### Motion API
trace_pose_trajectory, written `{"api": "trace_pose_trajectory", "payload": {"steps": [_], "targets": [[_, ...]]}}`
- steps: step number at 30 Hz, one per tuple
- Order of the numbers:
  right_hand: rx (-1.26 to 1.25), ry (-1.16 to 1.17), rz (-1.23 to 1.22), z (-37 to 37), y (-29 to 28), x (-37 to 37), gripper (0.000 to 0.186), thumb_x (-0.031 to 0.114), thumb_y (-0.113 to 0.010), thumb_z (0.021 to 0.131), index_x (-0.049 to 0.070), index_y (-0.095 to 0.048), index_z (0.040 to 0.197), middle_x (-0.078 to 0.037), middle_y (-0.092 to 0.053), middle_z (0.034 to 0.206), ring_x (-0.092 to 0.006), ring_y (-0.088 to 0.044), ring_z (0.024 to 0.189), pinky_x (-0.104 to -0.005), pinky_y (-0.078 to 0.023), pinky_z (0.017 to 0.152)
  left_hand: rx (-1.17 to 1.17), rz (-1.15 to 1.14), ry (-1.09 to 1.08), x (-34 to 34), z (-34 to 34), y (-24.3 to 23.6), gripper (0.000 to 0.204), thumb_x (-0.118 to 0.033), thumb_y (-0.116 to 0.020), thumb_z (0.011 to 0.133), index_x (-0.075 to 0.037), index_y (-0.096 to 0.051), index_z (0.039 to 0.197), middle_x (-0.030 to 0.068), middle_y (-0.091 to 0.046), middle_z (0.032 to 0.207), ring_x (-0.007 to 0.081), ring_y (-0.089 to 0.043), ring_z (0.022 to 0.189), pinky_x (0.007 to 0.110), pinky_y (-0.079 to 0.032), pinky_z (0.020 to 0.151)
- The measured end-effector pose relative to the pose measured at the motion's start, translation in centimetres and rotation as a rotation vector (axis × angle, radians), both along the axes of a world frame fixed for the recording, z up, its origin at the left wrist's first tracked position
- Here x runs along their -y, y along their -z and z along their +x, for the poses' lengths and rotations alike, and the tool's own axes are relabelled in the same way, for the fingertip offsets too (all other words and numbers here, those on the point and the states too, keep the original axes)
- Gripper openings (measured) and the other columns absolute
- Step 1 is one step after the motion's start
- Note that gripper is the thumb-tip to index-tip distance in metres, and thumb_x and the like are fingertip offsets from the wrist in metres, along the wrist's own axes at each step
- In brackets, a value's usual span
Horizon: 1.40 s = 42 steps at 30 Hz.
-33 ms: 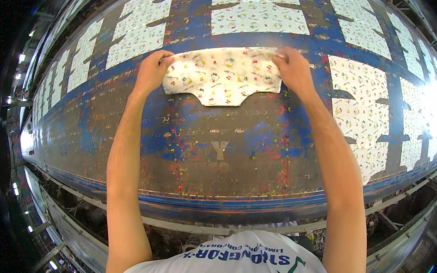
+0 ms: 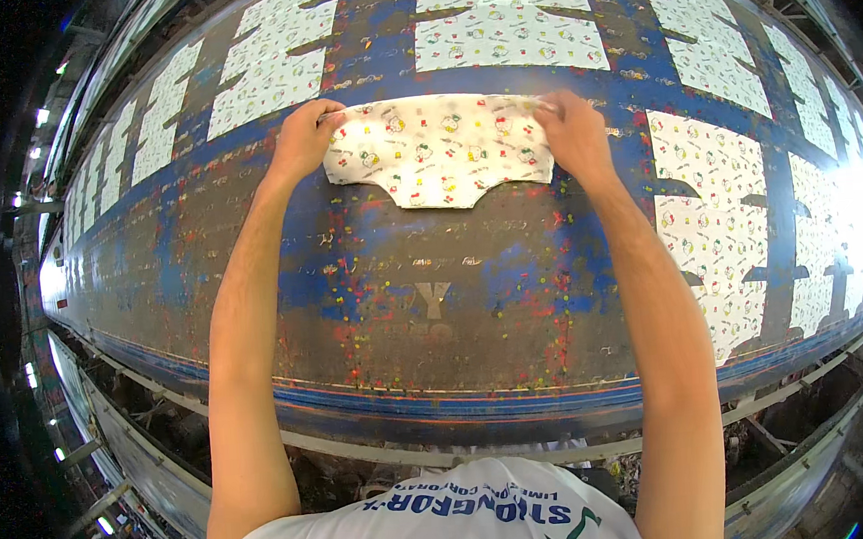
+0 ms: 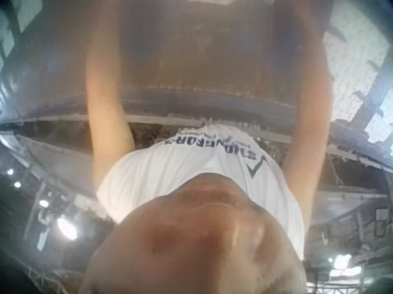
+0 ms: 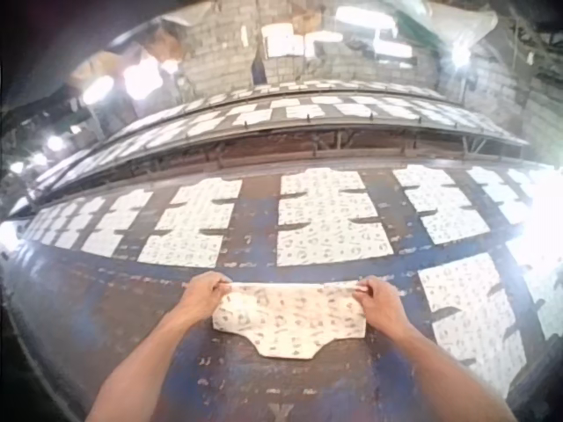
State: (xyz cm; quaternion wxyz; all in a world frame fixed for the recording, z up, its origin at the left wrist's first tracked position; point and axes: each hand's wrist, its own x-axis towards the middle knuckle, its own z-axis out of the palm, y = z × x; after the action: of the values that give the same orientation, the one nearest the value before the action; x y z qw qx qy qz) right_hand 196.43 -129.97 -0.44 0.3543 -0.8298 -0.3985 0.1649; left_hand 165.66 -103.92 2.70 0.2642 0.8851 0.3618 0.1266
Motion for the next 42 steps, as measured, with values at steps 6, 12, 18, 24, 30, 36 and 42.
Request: {"api": "trace_pose_trajectory", "payload": {"steps": [6, 12, 18, 24, 30, 36, 42], "targets": [[0.138, 0.069, -0.165, 0.9, 1.6, -3.8, 0.024, 0.026, -0.07, 0.094, 0.007, -0.071, 0.11, -0.021, -0.075, 0.102, -0.0396, -0.072, 0.1, -0.0485, -0.055, 0.088, -0.149, 0.093, -0.054, -3.4, 2.4, 4.8, 0.026, -0.025, -0.074, 0.096, -0.002, -0.073, 0.108, 0.0176, -0.072, 0.11, 0.0303, -0.069, 0.1, 0.043, -0.053, 0.087], [0.191, 0.067, -0.337, 1.6, 1.4, -4.8, 0.027, 0.029, -0.065, 0.095, 0.008, -0.072, 0.11, -0.019, -0.076, 0.104, -0.0379, -0.073, 0.102, -0.0487, -0.056, 0.091, -0.283, -0.012, -0.125, -4.3, 2.8, 4.8, 0.027, -0.032, -0.077, 0.093, -0.005, -0.075, 0.099, 0.015, -0.074, 0.093, 0.0298, -0.07, 0.088, 0.046, -0.054, 0.08], [0.21, 0.038, -0.273, 2.1, 1.0, -5.0, 0.025, 0.029, -0.066, 0.094, 0.008, -0.075, 0.103, -0.018, -0.077, 0.102, -0.0368, -0.074, 0.1, -0.0481, -0.057, 0.091, -0.425, -0.122, -0.173, -4.5, 3.8, 3.5, 0.032, -0.034, -0.078, 0.091, -0.004, -0.075, 0.099, 0.0128, -0.076, 0.092, 0.0262, -0.071, 0.086, 0.042, -0.054, 0.079], [0.219, 0.065, -0.389, 2.3, 1.9, -5.6, 0.025, 0.025, -0.067, 0.092, 0.007, -0.076, 0.107, -0.018, -0.077, 0.105, -0.0377, -0.074, 0.1, -0.0481, -0.057, 0.091, -0.431, -0.12, -0.177, -4.2, 3.9, 3.8, 0.032, -0.034, -0.076, 0.093, -0.004, -0.072, 0.104, 0.0146, -0.076, 0.098, 0.0275, -0.071, 0.091, 0.042, -0.053, 0.081], [0.236, -0.002, -0.326, 1.6, 1.3, -5.2, 0.021, 0.021, -0.067, 0.091, 0.008, -0.071, 0.107, -0.018, -0.077, 0.1, -0.0385, -0.073, 0.099, -0.0494, -0.056, 0.089, -0.391, -0.065, -0.109, -1.8, 3.8, 2.2, 0.031, -0.03, -0.073, 0.095, -0.003, -0.068, 0.108, 0.0174, -0.075, 0.105, 0.0297, -0.07, 0.095, 0.042, -0.053, 0.083], [0.15, 0.018, 0.012, -4.7, -2.6, -2.0, 0.023, 0.015, -0.073, 0.09, 0.01, -0.067, 0.111, -0.018, -0.075, 0.09, -0.0395, -0.073, 0.09, -0.0486, -0.056, 0.081, 0.073, -0.001, 0.068, 9.9, 1.2, -2.9, 0.034, -0.011, -0.071, 0.095, 0.0, -0.065, 0.127, 0.018, -0.072, 0.113, 0.0296, -0.07, 0.1, 0.04, -0.054, 0.087], [-0.006, 0.095, 0.301, -9.1, -7.1, 5.8, 0.019, 0.006, -0.07, 0.093, 0.004, -0.074, 0.111, -0.015, -0.077, 0.095, -0.0272, -0.075, 0.084, -0.0373, -0.056, 0.075, 0.122, -0.17, 0.013, 21.1, -3.5, -9.7, 0.036, -0.008, -0.07, 0.096, 0.002, -0.066, 0.13, 0.0149, -0.066, 0.103, 0.0274, -0.065, 0.091, 0.035, -0.051, 0.081]]}}
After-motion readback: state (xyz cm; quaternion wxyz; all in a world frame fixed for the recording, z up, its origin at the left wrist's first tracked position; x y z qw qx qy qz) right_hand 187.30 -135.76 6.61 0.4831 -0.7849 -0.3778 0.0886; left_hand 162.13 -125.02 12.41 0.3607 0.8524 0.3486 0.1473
